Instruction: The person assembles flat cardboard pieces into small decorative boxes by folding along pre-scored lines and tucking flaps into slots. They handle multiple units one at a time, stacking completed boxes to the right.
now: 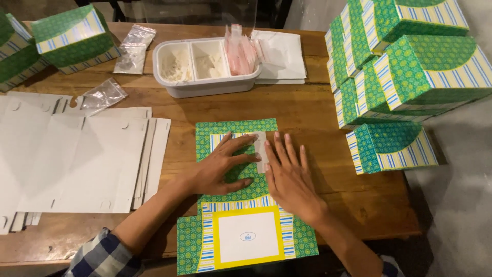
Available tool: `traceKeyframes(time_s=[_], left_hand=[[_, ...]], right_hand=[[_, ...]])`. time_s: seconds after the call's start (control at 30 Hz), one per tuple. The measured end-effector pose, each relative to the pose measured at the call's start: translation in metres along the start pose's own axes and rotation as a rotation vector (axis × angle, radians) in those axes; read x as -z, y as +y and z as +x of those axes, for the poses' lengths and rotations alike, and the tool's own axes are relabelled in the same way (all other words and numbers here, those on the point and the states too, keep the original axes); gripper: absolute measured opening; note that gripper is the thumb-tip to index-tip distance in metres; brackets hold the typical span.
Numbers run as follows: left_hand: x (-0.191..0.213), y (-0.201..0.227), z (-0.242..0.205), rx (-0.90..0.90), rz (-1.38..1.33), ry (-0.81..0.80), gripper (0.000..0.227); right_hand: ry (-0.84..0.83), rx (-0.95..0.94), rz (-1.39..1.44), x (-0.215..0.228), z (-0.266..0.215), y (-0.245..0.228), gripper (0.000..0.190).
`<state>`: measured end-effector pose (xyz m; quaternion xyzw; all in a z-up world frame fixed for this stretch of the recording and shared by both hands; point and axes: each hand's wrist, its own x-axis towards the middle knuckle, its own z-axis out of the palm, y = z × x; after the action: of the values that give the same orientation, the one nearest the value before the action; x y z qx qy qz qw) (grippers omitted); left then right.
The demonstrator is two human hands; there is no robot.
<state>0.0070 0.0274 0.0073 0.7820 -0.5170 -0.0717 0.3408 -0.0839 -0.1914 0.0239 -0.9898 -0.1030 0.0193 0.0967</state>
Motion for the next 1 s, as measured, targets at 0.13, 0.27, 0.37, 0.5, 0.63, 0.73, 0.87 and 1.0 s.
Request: traceKeyframes(time_s=[0.13,0.27,0.37,0.5,0.63,0.73,0.87,1.0], left_hand=[[0.003,-0.007,0.000,-0.005,-0.142,0.121,0.048],[0.007,-0.038,-0.006,0.093,-0.302,0.360,0.044],[0.031,-0.052,-0.022,0.309,-0.022,0.417,0.041],[0.053,-0.068,-0.049,0.673,0.367,0.256,0.059],[0.054,-0.038,-0.037,0.648,0.287,0.212,0.067],[0.048,-0.036,-0.033,0.709,0.306,0.159,0.071],[0.043,-0.028,-0.032,0.766,0.190,0.157,0.067],[0.042,-0.026,-0.038,0.752,0.091,0.245,0.064]], right_hand=[[0.058,0.055,-0.082,-0.007,0.028,0.007,0.058],[-0.008,0.181,-0.033,-0.010,0.053,-0.006,0.068],[-0.053,0.244,0.043,-0.024,0.065,-0.011,0.073],[-0.049,0.229,0.019,-0.026,0.066,-0.016,0.078],[-0.054,0.241,-0.014,-0.025,0.061,-0.012,0.077],[-0.016,0.220,-0.029,-0.030,0.056,-0.008,0.076],[0.019,0.225,-0.037,-0.033,0.052,-0.003,0.080],[0.034,0.221,-0.032,-0.032,0.053,-0.004,0.080]])
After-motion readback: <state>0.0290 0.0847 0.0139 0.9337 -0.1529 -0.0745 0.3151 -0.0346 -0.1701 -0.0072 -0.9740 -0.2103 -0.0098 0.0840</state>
